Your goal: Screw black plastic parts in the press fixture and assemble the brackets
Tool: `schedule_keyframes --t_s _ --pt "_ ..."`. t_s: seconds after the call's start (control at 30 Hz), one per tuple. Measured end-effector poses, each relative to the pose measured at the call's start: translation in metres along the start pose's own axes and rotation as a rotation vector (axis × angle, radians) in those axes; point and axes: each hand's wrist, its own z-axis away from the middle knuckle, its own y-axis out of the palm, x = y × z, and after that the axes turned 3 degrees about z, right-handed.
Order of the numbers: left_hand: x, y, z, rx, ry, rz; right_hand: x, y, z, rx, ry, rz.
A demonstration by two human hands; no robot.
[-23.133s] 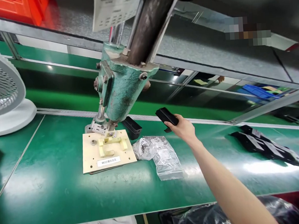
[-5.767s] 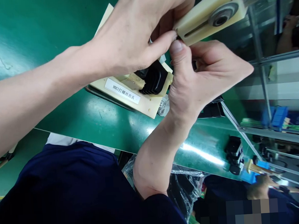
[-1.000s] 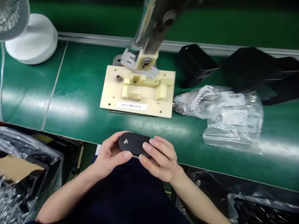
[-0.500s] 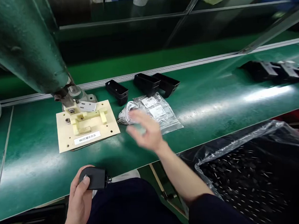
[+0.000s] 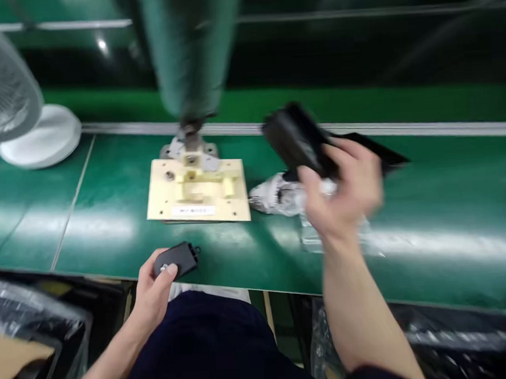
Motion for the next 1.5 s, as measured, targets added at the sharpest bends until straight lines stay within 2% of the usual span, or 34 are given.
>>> schedule_keyframes --t_s 0.03,0.07,0.1,0.17,0.23,0.3,0.37,0.47,0.57,0.63,0.67,0.7,0.77,0.83,0.9,0.97,1.07,1.17,1.23,1.3,1.4,1.5 --pt "-0.003 -0.004 -0.001 -0.039 0.029 -0.002 0.010 -0.012 0.016 -0.054 -0.142 -0.053" --pt "-0.006 -0.008 -0.002 -0.079 0.061 -0.004 0.019 -0.023 0.032 -0.064 -0.205 -0.129" --pt "-0.009 -0.013 -0.005 -0.119 0.099 -0.002 0.028 -0.031 0.049 -0.027 -0.278 -0.214" --pt "-0.013 -0.023 -0.009 -0.197 0.192 0.009 0.046 -0.039 0.080 0.246 -0.253 -0.319" --pt "-0.016 -0.032 -0.010 -0.228 0.263 -0.002 0.061 -0.036 0.102 0.458 -0.250 -0.402" --pt "-0.016 -0.039 -0.009 -0.214 0.290 -0.037 0.068 -0.027 0.111 0.559 -0.279 -0.454" --pt "-0.015 -0.043 -0.006 -0.175 0.289 -0.108 0.069 -0.021 0.108 0.568 -0.316 -0.438" --pt "-0.012 -0.041 0.002 -0.091 0.333 -0.251 0.071 -0.027 0.101 0.442 -0.279 -0.394" --pt "-0.013 -0.027 0.010 0.051 0.490 -0.397 0.090 -0.040 0.107 0.351 -0.144 -0.502" --pt "-0.013 -0.013 0.015 0.172 0.630 -0.508 0.109 -0.047 0.116 0.414 -0.019 -0.629" --pt "-0.012 -0.006 0.017 0.219 0.709 -0.561 0.119 -0.048 0.120 0.477 0.096 -0.726" --pt "-0.009 0.001 0.020 0.256 0.792 -0.612 0.128 -0.050 0.124 0.557 0.253 -0.858" --pt "0.001 0.013 0.025 0.296 0.985 -0.710 0.140 -0.053 0.128 0.728 0.670 -1.197" --pt "0.014 0.019 0.031 0.310 1.161 -0.816 0.145 -0.059 0.129 0.806 1.052 -1.493" --pt "0.023 0.021 0.034 0.391 1.250 -0.929 0.143 -0.066 0.126 0.722 1.315 -1.621" --pt "0.022 0.021 0.031 0.522 1.260 -0.987 0.136 -0.074 0.123 0.563 1.450 -1.631" --pt "0.005 0.026 0.011 0.666 1.276 -1.073 0.119 -0.081 0.120 0.409 1.489 -1.588" --pt "-0.016 0.041 -0.018 0.758 1.264 -1.399 0.101 -0.088 0.117 0.342 1.471 -1.521" --pt "-0.025 0.054 -0.035 0.807 1.240 -1.598 0.091 -0.095 0.115 0.366 1.428 -1.478" --pt "-0.030 0.064 -0.045 0.829 1.238 -1.680 0.084 -0.104 0.113 0.422 1.349 -1.433" --pt "-0.035 0.072 -0.052 0.859 1.232 -1.679 0.079 -0.117 0.112 0.485 1.268 -1.350" --pt "-0.038 0.071 -0.055 0.884 1.159 -1.640 0.077 -0.123 0.117 0.459 1.316 -1.295"
